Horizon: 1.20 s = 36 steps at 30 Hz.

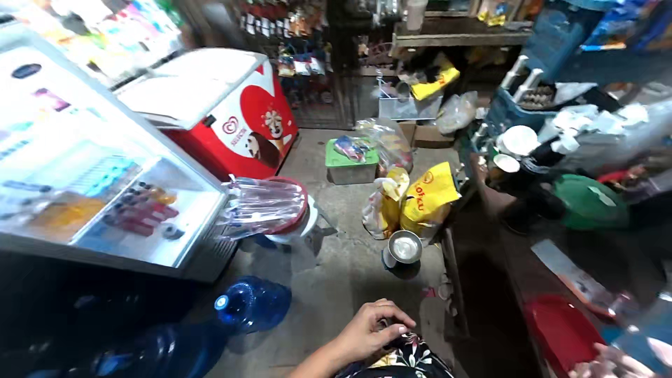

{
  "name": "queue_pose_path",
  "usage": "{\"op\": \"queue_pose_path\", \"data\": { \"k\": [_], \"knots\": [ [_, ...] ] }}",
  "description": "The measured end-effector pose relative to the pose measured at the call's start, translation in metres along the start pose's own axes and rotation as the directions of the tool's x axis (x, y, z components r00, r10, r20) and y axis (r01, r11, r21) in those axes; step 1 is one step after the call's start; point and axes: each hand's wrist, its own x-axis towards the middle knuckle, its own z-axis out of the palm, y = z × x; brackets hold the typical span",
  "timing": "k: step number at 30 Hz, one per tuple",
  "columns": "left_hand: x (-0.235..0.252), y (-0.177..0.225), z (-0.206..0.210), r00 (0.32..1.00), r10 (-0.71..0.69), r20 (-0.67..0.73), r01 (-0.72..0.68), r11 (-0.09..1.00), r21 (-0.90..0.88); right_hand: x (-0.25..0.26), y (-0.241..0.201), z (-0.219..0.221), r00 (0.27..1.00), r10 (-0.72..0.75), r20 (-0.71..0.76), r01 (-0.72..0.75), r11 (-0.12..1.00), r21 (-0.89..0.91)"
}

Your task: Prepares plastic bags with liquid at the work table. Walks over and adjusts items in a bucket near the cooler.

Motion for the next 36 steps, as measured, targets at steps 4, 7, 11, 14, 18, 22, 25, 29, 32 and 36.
{"op": "queue_pose_path", "data": {
  "k": [4, 7, 11, 14, 18, 22, 25, 29, 32, 36],
  "knots": [
    [-0.055, -0.010, -0.062, 0.973, -0.123, -0.193, 0.119, 0.992, -0.036, 0.033, 0.019, 0.092, 0.927, 0.308, 0.212, -0.336, 0.935, 0.112],
    [-0.073, -0.003, -0.094, 0.955, -0.179, -0.235, 0.178, 0.984, -0.025, 0.062, 0.036, 0.183, 0.793, 0.530, 0.302, -0.596, 0.778, 0.199],
    [-0.069, -0.003, -0.127, 0.939, -0.148, -0.311, 0.165, 0.986, 0.031, 0.082, 0.078, 0.302, 0.639, 0.633, 0.436, -0.758, 0.615, 0.217],
    [-0.058, -0.003, -0.145, 0.884, -0.105, -0.456, 0.182, 0.975, 0.128, 0.079, 0.097, 0.389, 0.515, 0.731, 0.448, -0.843, 0.526, 0.110],
    [-0.042, -0.006, -0.183, 0.726, -0.015, -0.688, 0.276, 0.922, 0.271, 0.075, 0.118, 0.493, 0.350, 0.816, 0.461, -0.917, 0.399, -0.009],
    [-0.025, -0.001, -0.238, 0.484, -0.109, -0.868, 0.473, 0.868, 0.155, 0.076, 0.148, 0.575, 0.182, 0.826, 0.534, -0.952, 0.284, -0.116],
    [-0.017, -0.011, -0.276, 0.362, -0.019, -0.932, 0.532, 0.825, 0.190, 0.079, 0.171, 0.625, 0.022, 0.852, 0.523, -0.959, 0.166, -0.230],
    [-0.027, -0.023, -0.324, 0.302, 0.001, -0.953, 0.534, 0.828, 0.170, 0.071, 0.194, 0.673, -0.139, 0.850, 0.509, -0.950, 0.031, -0.310],
    [-0.038, -0.033, -0.368, 0.299, -0.041, -0.953, 0.509, 0.852, 0.123, 0.070, 0.210, 0.707, -0.174, 0.843, 0.509, -0.941, 0.010, -0.338],
    [-0.055, -0.058, -0.435, 0.386, -0.037, -0.922, 0.466, 0.870, 0.160, 0.067, 0.235, 0.751, -0.150, 0.904, 0.400, -0.934, 0.002, -0.356]
  ]
}}
